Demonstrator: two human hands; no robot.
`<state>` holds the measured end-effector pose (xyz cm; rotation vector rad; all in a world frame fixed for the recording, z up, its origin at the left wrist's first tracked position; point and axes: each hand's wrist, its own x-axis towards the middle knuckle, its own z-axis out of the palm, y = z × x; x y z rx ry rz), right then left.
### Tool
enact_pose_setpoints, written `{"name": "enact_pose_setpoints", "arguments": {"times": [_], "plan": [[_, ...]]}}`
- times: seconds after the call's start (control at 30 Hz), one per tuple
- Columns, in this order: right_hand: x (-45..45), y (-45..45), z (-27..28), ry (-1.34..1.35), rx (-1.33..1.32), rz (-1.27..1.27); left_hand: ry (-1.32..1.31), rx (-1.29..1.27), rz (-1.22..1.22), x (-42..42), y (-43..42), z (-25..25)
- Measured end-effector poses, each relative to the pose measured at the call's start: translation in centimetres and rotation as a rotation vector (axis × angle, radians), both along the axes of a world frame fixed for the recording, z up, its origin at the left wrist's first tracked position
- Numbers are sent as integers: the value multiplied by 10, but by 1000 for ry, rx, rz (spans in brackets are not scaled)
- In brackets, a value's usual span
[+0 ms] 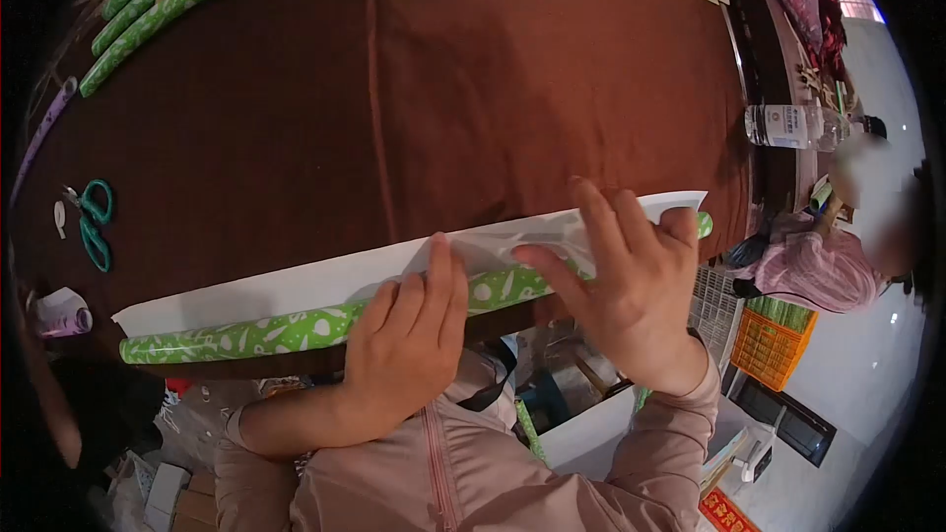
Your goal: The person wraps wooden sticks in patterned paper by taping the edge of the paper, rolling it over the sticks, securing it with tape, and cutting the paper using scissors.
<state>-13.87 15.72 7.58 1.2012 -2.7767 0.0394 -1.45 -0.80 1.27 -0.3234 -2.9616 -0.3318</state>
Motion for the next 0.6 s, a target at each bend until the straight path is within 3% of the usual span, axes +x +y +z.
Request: {"name": "enact_pose_setpoints", "arguments": {"times": [0.13,0.3,0.6], "plan": [[-25,42,24,-37,9,-84,24,-27,3,0,-2,-2],[-53,94,8,-76,-51,-209,10,-48,30,-2,1,-2],[-57,98,-25,117,-28,-126,-46,-42,28,3,0,-1]]}}
